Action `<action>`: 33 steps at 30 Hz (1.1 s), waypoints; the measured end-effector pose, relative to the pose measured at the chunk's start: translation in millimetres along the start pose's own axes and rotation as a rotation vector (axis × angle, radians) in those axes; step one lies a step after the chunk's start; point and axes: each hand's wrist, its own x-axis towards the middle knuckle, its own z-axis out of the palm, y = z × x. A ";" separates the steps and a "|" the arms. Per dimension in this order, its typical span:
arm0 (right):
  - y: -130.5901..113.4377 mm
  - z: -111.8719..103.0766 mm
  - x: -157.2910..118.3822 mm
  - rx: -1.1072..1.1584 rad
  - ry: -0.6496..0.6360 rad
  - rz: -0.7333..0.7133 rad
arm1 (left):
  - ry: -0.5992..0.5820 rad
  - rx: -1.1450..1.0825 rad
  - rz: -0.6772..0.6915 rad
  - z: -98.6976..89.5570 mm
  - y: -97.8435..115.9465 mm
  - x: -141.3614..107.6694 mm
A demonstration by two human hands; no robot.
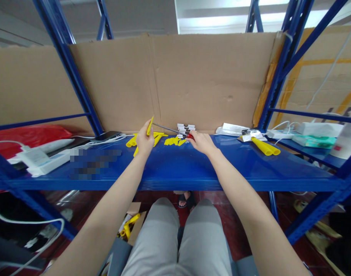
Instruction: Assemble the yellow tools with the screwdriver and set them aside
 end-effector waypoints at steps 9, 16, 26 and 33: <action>1.3 4.0 0.9 0.112 0.001 -0.001 | -0.006 0.001 -0.017 1.8 1.5 -0.5; 6.9 6.3 0.8 0.077 0.041 -0.009 | -0.046 -0.033 -0.036 1.8 0.7 -0.2; -3.1 -0.4 0.2 0.047 -0.063 0.026 | -0.051 0.051 -0.019 -0.8 4.7 -1.0; 4.0 2.5 2.7 0.071 -0.097 0.063 | -0.179 0.137 -0.054 -0.5 12.1 -3.2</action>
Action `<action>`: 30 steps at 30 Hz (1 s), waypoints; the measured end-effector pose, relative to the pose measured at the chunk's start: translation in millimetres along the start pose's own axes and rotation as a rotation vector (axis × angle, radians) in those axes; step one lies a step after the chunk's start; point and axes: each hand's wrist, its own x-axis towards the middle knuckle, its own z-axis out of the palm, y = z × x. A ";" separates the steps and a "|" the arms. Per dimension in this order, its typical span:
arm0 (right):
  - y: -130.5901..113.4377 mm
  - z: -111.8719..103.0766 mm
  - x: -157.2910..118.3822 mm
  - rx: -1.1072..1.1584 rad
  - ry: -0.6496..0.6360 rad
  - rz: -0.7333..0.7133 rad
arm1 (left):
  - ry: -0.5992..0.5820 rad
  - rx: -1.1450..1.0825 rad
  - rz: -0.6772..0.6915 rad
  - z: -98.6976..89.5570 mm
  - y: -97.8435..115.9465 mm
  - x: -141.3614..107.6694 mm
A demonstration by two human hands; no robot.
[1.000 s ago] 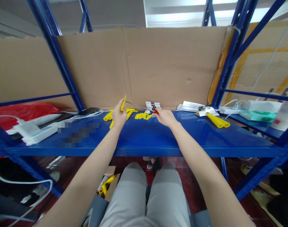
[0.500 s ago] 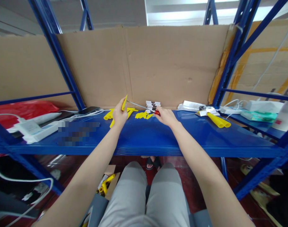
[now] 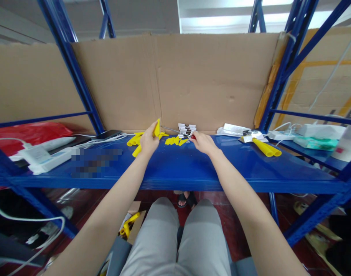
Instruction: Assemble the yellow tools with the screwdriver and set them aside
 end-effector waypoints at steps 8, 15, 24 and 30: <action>10.9 4.8 2.9 -0.064 -0.064 0.030 | -0.247 0.201 -0.024 7.1 7.3 -6.0; 23.5 16.7 3.4 -0.106 -0.208 0.092 | -0.491 0.294 0.128 11.7 7.7 -11.3; 30.0 27.6 4.6 -0.072 -0.317 0.125 | -0.577 0.279 0.133 14.9 6.7 -11.9; 33.3 33.5 5.1 -0.001 -0.322 0.156 | -0.564 0.237 0.150 16.6 6.3 -12.9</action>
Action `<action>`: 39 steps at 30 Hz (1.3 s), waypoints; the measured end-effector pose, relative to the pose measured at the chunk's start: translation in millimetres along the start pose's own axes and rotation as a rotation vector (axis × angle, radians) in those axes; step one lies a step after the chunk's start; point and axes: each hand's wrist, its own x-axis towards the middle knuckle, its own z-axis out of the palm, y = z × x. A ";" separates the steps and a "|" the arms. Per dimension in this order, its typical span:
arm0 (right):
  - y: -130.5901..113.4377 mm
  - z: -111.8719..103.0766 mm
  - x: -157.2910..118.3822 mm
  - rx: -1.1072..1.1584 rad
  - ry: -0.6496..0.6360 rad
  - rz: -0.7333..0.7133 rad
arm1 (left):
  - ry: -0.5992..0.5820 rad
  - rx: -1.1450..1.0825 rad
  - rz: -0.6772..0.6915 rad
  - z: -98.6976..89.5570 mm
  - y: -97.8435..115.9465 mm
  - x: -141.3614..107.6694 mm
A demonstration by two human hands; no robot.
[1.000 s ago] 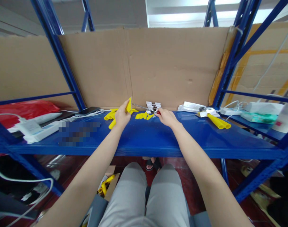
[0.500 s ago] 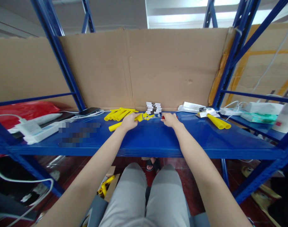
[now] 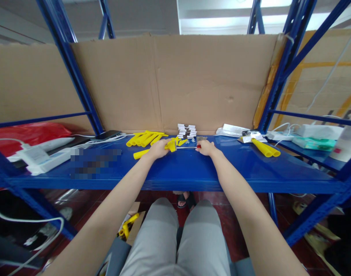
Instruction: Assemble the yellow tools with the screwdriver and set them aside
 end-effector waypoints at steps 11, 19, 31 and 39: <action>-1.3 0.3 0.8 0.060 0.049 0.026 | 0.001 -0.010 -0.028 4.1 -2.4 2.3; -8.0 -4.4 -3.1 0.036 0.074 -0.004 | -0.035 -0.017 -0.033 2.3 -1.9 3.1; -22.4 0.3 2.2 -0.091 0.087 -0.111 | -0.108 -0.015 -0.052 1.5 -2.1 3.4; -44.1 -21.0 27.1 -0.252 -0.008 -0.116 | -0.138 0.001 -0.056 -5.2 5.7 0.0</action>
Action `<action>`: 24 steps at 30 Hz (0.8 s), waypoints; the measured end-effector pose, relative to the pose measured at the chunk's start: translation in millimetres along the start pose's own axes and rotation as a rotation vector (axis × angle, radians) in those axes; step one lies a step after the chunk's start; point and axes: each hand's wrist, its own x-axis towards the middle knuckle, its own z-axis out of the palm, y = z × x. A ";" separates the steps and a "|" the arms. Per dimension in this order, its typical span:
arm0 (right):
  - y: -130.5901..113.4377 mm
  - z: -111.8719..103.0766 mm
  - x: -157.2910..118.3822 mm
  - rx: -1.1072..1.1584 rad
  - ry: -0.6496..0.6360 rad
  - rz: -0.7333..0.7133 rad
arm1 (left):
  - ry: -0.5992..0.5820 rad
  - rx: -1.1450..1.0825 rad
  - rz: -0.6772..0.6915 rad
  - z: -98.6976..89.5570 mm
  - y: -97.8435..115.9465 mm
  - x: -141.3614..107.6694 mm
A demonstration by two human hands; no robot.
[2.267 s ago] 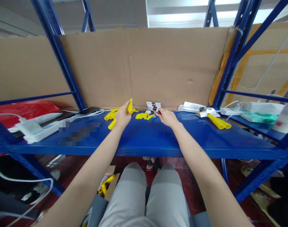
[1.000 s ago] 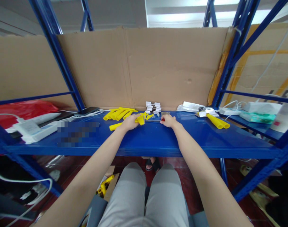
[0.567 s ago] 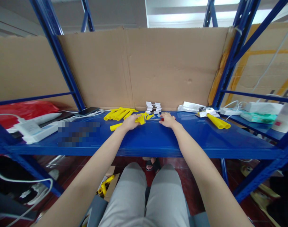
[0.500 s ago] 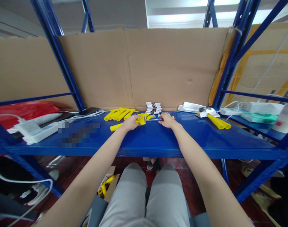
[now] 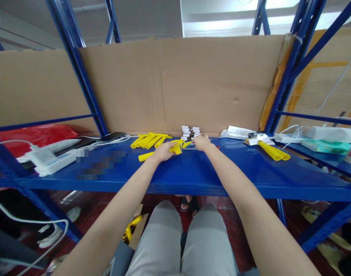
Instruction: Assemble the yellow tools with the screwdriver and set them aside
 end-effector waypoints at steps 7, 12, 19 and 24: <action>-9.0 -4.7 18.1 -0.003 -0.035 0.014 | 0.016 -0.012 0.013 1.9 0.0 0.6; -11.2 -1.3 22.3 -0.004 0.000 0.024 | 0.015 -0.011 0.034 2.0 0.3 1.4; -13.3 3.7 23.1 -0.008 -0.005 0.049 | 0.010 -0.023 0.021 2.7 0.7 1.3; -14.2 6.6 19.5 0.060 0.007 0.086 | 0.010 -0.019 0.028 2.7 0.9 0.8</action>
